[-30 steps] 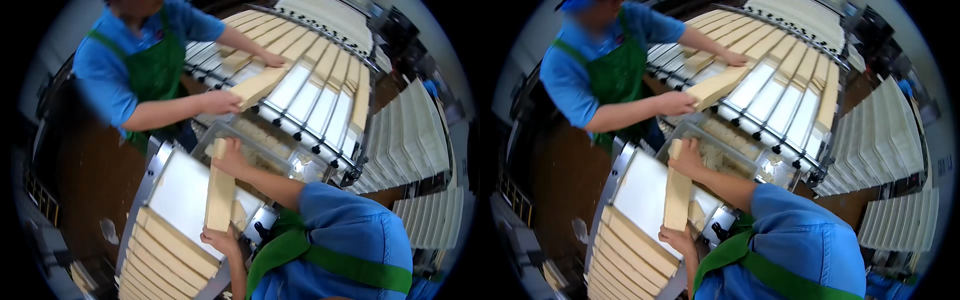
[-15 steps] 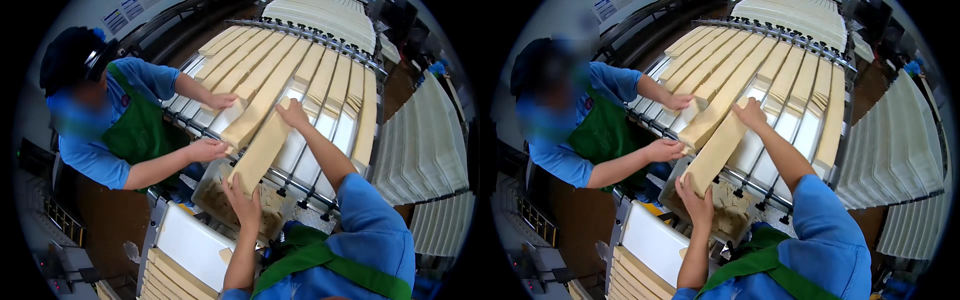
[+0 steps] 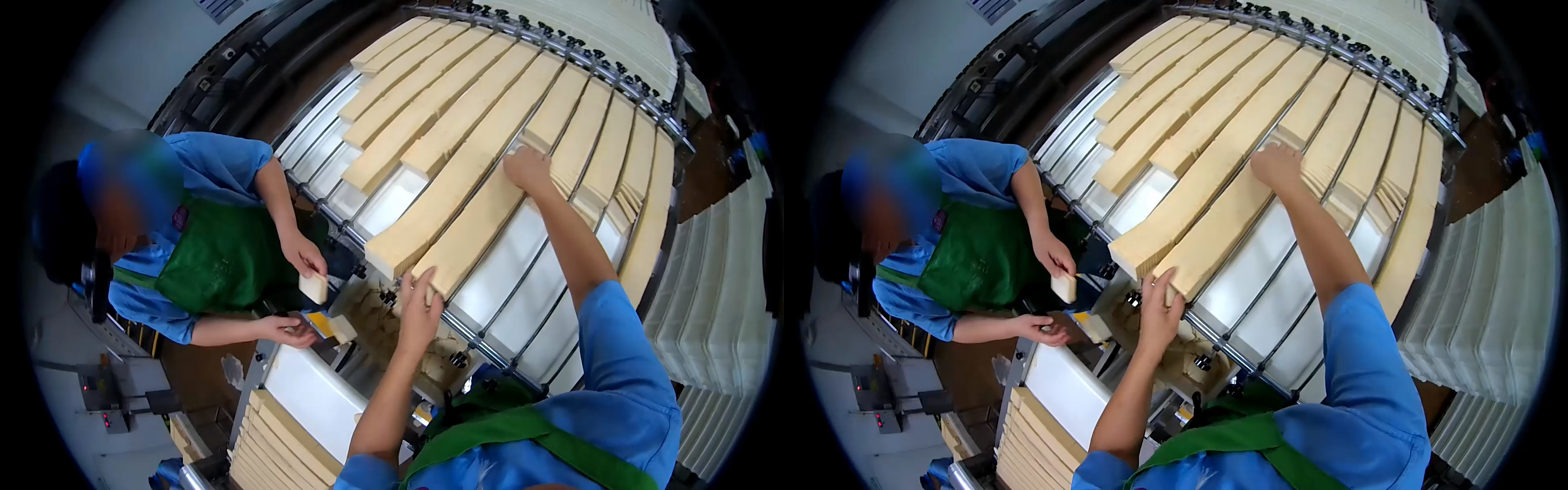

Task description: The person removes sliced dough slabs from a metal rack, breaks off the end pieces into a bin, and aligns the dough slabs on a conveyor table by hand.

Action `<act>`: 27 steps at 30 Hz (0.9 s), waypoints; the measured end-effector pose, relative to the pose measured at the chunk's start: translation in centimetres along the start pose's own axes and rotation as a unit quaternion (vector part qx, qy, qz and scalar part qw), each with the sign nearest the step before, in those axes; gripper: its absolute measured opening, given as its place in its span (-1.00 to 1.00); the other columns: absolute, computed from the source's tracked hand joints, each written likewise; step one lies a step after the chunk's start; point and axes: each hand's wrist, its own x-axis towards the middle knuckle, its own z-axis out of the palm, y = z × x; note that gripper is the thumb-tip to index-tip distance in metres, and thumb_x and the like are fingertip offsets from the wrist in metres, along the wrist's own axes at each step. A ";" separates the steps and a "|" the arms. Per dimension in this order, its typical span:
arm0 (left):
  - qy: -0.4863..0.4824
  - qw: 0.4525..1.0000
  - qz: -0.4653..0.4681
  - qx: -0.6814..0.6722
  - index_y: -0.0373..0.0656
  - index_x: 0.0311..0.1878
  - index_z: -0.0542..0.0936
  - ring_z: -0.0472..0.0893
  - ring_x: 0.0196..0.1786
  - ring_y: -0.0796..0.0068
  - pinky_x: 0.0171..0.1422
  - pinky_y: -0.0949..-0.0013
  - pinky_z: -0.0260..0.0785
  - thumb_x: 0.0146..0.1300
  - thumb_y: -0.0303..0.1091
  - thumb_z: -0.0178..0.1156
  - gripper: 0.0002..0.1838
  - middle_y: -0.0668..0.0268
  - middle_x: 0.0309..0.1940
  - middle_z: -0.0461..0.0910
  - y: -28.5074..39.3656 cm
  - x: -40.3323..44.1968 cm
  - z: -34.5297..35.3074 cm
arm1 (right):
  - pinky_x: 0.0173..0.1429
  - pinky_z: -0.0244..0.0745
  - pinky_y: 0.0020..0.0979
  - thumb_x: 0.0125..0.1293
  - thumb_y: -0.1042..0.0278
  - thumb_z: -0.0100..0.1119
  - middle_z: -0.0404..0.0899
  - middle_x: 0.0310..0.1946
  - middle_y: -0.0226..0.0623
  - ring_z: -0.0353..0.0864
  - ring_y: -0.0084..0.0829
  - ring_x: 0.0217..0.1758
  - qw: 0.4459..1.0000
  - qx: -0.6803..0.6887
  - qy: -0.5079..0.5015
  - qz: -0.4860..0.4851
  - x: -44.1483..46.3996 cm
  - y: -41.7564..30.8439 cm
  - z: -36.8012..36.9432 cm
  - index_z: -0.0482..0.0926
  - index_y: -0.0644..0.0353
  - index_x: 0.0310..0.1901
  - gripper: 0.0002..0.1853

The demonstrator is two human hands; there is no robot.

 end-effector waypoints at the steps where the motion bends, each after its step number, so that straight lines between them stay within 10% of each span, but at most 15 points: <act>1: 0.003 1.000 -0.004 0.003 -0.07 0.31 0.36 0.27 0.33 -0.16 0.21 0.27 0.36 0.27 -0.49 0.08 -0.49 -0.18 0.36 0.07 0.1 0.7 0.6 | 0.43 -0.12 -0.06 0.30 0.03 -0.27 0.29 0.31 0.08 0.14 0.02 0.40 1.000 0.002 -0.004 -0.005 0.5 -0.1 0.8 0.37 0.38 0.23 -0.37; 10: 0.071 0.993 0.021 -0.088 -0.18 0.26 0.38 0.33 0.32 0.00 0.37 0.24 0.17 0.22 -0.56 0.05 -0.50 -0.09 0.25 0.36 0.4 4.8 4.0 | 0.48 -0.25 0.11 0.29 -0.09 -0.06 0.06 0.44 -0.02 -0.11 0.01 0.53 0.987 -0.009 0.155 -0.031 -4.5 -2.5 3.3 0.23 0.25 0.35 -0.28; 15: 0.178 0.977 0.005 -0.120 -0.16 0.29 0.35 0.34 0.28 -0.13 0.29 0.26 0.28 0.17 -0.64 -0.04 -0.45 -0.11 0.27 0.30 0.5 -3.6 1.0 | 0.40 -0.01 0.07 0.28 0.00 0.10 0.25 0.34 -0.08 0.15 0.02 0.41 0.916 0.085 0.215 -0.329 -8.9 -1.2 8.6 0.30 0.17 0.30 -0.37; 19: 0.306 0.949 -0.069 0.028 -0.08 0.24 0.43 0.20 0.35 0.03 0.39 0.16 0.11 0.17 -0.61 0.06 -0.48 -0.04 0.35 0.08 -0.1 -11.8 -1.3 | 0.33 0.15 -0.10 0.33 0.22 0.06 0.42 0.18 -0.06 0.29 -0.05 0.31 0.866 0.147 0.169 -0.447 -18.7 -5.6 8.5 0.38 0.19 0.23 -0.54; 27: 0.549 0.823 -0.117 -0.084 -0.24 -0.09 0.53 0.47 -0.01 0.32 0.09 0.41 0.34 0.13 -0.68 0.04 -0.72 0.09 0.02 0.42 -4.7 -29.7 -6.3 | -0.07 0.43 -0.37 0.32 0.48 0.04 0.62 -0.27 -0.21 0.56 -0.28 -0.22 0.797 0.229 -0.172 -0.532 -32.1 -12.6 11.7 0.56 0.21 0.00 -0.76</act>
